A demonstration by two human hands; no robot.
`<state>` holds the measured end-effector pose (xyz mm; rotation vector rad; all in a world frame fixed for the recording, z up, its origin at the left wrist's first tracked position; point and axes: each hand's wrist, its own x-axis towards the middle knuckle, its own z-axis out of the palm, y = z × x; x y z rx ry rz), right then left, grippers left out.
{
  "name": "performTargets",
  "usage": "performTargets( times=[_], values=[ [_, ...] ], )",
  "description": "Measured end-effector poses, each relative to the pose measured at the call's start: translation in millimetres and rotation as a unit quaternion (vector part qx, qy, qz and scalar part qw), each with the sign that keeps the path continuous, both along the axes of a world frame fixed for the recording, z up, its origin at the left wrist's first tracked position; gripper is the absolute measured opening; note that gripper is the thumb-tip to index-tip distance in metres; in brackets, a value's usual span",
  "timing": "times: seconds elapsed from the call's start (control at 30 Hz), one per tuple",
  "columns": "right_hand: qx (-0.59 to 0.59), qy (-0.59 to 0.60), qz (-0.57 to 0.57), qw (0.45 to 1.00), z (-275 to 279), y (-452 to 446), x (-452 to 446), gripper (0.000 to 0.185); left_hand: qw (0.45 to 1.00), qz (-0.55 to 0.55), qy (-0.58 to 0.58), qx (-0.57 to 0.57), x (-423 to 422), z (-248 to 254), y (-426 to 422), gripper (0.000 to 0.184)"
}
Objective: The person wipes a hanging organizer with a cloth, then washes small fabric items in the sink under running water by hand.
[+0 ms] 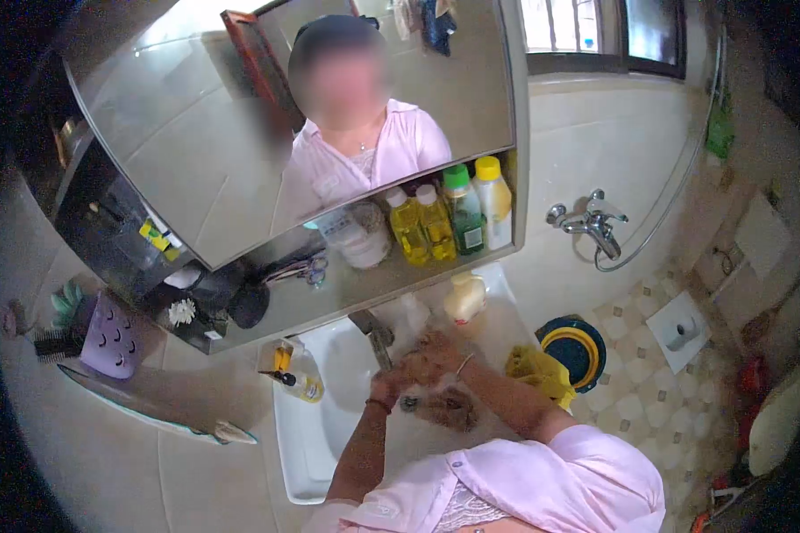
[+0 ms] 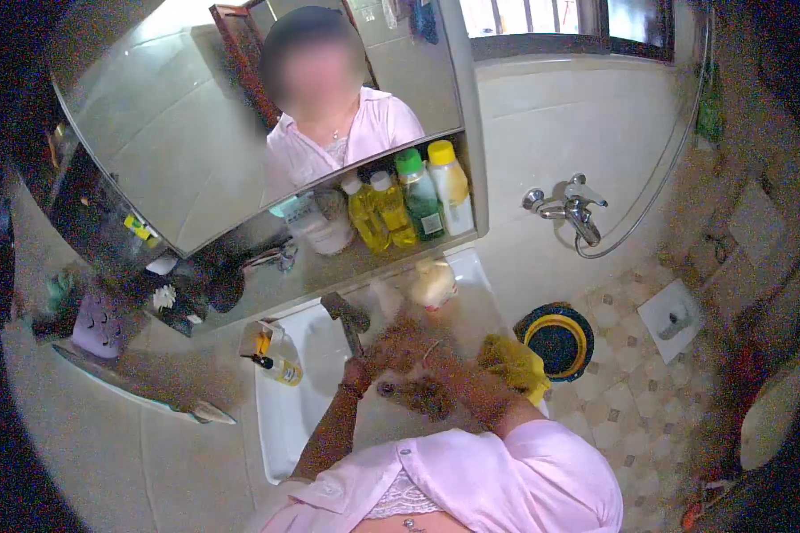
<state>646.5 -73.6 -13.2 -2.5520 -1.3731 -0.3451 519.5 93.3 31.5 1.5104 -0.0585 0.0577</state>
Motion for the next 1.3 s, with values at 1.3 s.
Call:
performTargets(
  times=[1.3],
  values=[
    [0.164, 0.247, -0.251, 0.922, 34.5, 92.7, -121.9, 0.036, 0.882, -0.025, 0.125, -0.455, -7.6, -74.9, 14.4, 0.034]
  ],
)
